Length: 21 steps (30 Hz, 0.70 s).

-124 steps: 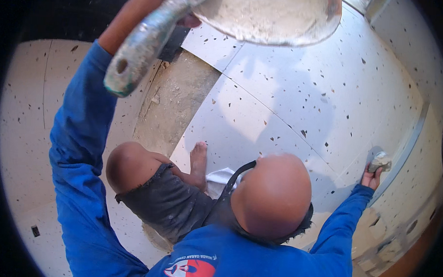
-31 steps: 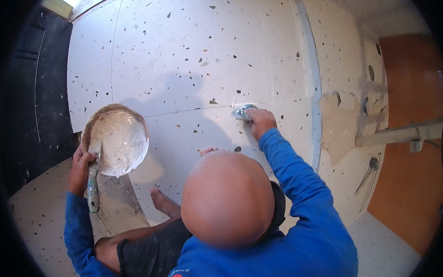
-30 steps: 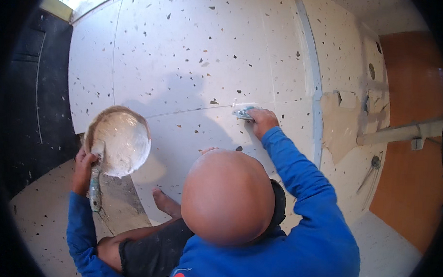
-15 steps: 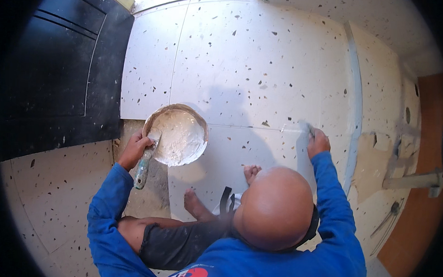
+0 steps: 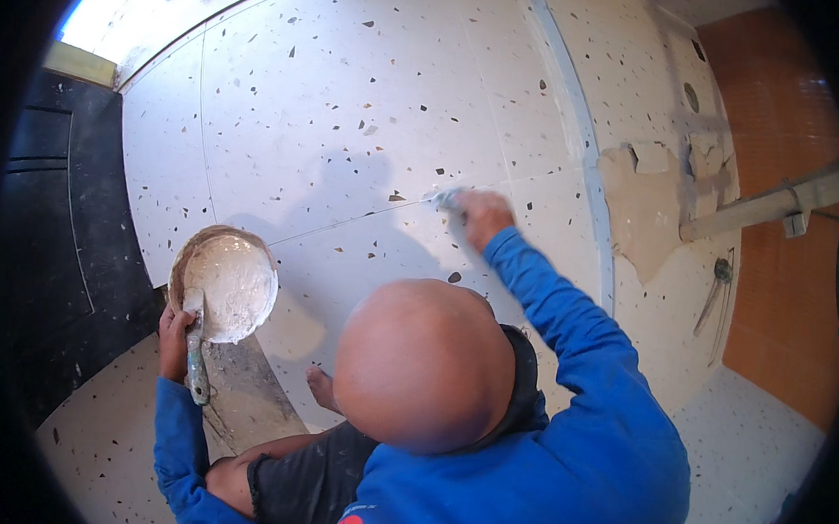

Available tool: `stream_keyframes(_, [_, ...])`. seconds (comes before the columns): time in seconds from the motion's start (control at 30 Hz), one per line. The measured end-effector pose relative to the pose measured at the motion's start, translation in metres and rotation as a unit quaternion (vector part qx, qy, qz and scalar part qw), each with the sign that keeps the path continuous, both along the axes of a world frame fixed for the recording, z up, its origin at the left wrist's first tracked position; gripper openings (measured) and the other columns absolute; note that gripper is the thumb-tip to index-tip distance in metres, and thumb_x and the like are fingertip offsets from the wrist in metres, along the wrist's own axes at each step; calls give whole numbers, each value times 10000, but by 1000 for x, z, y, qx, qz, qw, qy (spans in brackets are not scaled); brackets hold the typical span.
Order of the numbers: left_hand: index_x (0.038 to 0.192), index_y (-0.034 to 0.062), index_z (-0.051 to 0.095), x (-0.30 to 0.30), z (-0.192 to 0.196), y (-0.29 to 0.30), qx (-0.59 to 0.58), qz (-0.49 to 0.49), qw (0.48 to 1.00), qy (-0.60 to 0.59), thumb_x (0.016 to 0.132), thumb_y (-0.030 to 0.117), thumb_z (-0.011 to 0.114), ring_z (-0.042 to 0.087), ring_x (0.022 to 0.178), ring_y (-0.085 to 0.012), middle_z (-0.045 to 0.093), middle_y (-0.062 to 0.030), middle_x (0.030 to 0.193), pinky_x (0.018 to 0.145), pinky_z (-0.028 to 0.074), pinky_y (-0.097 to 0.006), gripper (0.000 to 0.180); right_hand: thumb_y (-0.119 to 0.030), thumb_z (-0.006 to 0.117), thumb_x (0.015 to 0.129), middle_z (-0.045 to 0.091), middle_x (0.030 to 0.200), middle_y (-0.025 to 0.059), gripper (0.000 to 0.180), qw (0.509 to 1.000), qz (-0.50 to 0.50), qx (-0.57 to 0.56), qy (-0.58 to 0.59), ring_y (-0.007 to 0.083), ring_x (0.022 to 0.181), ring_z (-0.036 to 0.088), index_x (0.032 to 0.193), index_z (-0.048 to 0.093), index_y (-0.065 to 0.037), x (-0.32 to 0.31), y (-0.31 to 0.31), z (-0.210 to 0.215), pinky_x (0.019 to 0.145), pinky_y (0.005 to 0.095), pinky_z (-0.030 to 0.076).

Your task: The person scoops white grout from a bucket using a trowel and applies it to the gaps between floor tiles. They use a smaller tool to smooth the grout lines and ensure even coverage across the terrazzo-style floor.

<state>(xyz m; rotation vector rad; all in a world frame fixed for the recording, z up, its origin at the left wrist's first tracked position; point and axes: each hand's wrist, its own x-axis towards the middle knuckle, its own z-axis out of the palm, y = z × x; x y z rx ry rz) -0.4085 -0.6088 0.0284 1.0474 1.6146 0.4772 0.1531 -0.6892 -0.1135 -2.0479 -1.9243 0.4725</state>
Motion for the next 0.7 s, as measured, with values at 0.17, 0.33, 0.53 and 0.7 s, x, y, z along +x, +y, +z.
stream_keyframes(0.17, [1153,-20,550,3,7,-2,-21,-10,1000,13,797,117,508,511,803,-92,590,-11,971,742,422,-234,384,-40,546,781,648,1137,84,324,995,34,64,-68,285,1062,586,1066,663,-142,54,-19,-17,921,418,430])
stream_keyframes(0.33, [1178,-23,543,12,11,1,-5,-15,1000,4,797,115,513,520,820,-100,594,-17,992,752,426,-238,406,-34,540,792,638,1172,77,337,986,82,-133,-54,278,1069,581,1094,657,-127,69,-19,25,940,420,417])
stream_keyframes(0.53, [1173,-21,544,13,8,2,-20,-19,1000,9,803,112,510,525,828,-105,593,-20,990,766,435,-250,395,-61,528,801,648,1141,118,359,982,-42,-170,-70,324,1065,578,1132,650,-123,55,-14,13,951,430,430])
stream_keyframes(0.7, [1168,-24,545,14,7,-1,-10,-14,1000,-3,808,112,507,524,836,-103,593,-22,987,766,435,-248,387,-59,523,803,655,1128,132,373,979,-45,-197,-31,349,1046,583,1152,646,-110,80,3,20,955,429,443])
